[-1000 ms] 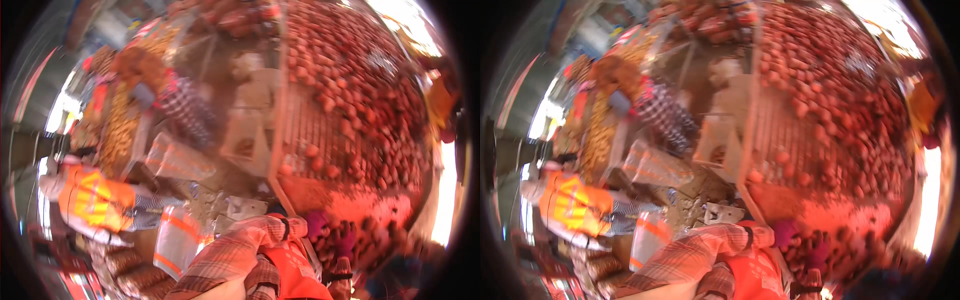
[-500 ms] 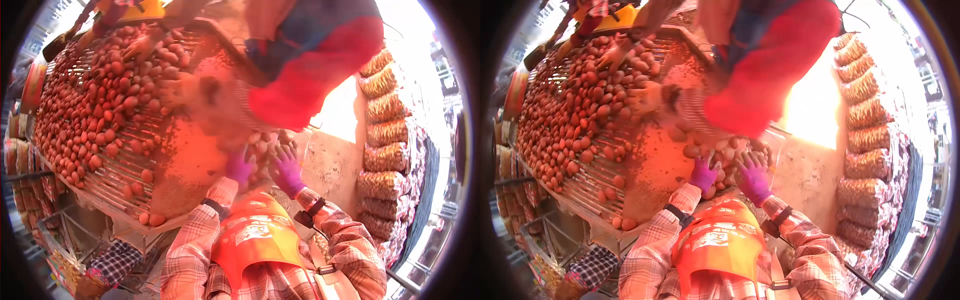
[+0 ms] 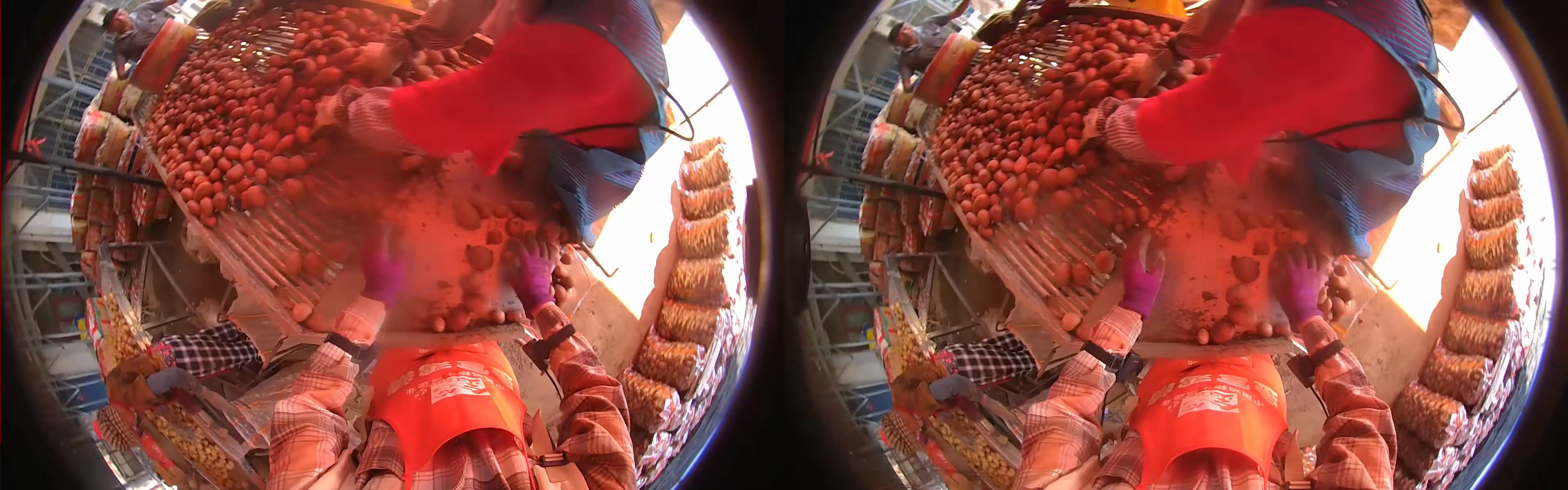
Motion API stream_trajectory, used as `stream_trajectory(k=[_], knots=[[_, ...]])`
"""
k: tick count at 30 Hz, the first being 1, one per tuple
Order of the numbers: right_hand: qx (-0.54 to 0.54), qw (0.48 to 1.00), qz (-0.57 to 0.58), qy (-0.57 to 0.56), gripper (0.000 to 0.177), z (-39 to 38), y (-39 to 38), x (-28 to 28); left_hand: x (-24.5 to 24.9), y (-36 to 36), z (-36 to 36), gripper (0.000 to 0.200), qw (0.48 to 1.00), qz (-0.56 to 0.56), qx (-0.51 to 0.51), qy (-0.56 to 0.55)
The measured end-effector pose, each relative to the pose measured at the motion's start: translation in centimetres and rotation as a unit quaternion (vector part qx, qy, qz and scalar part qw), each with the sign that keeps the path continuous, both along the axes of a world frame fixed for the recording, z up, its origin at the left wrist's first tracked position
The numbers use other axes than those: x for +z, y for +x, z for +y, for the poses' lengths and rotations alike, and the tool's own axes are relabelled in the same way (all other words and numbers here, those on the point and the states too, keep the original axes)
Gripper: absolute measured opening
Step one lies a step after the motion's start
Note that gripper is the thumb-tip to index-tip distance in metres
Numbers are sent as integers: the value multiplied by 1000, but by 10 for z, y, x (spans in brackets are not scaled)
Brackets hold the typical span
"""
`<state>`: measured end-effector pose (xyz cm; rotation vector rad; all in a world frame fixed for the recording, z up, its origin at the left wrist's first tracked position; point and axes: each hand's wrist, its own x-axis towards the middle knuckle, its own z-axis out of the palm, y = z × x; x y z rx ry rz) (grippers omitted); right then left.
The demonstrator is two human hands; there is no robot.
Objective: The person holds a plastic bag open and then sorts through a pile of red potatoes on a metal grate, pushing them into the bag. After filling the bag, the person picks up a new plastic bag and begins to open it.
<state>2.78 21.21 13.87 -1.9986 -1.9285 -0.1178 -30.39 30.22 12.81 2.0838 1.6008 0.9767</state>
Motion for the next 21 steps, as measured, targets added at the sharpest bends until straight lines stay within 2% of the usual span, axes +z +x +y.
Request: stream_trajectory(k=[2,3,4,5,6,7,8,9,10,11,12,14,16,18,20,21], knots=[[17,998,48,-44,32,33,-22,12,27,-86,9,62,986,115,112,-38],[34,997,49,-41,32,50,-44,10,37,-119,6,60,965,165,199,-45],[93,987,90,-94,33,65,-73,8,42,-145,-2,59,934,211,282,-55],[149,969,128,-148,34,78,-103,10,46,-161,-11,59,931,208,295,-57],[331,930,124,-102,35,86,-135,26,50,-174,-22,50,938,135,294,-123],[508,852,112,-58,35,99,-172,49,46,-191,-31,41,935,53,297,-189],[520,845,108,-61,36,115,-204,70,29,-206,-40,48,912,-121,279,-274],[531,839,104,-63,37,137,-229,83,11,-214,-48,55,856,-292,250,-345],[538,834,99,-63,37,159,-249,83,15,-210,-55,59,882,-362,131,-272],[513,851,104,-32,39,184,-269,79,22,-206,-53,63,888,-421,10,-187],[490,865,110,-1,40,208,-289,79,23,-210,-46,63,888,-425,19,-176],[485,871,76,14,41,260,-316,82,24,-224,-26,46,959,-224,28,-169],[470,881,38,24,43,299,-340,79,42,-259,44,46,969,-33,164,-180],[453,891,-5,28,44,332,-358,76,35,-304,96,50,948,-92,280,-123],[447,893,-43,-2,46,362,-374,81,19,-344,144,53,960,15,279,32],[447,894,-38,9,49,380,-377,76,19,-348,163,53,957,6,287,32]])
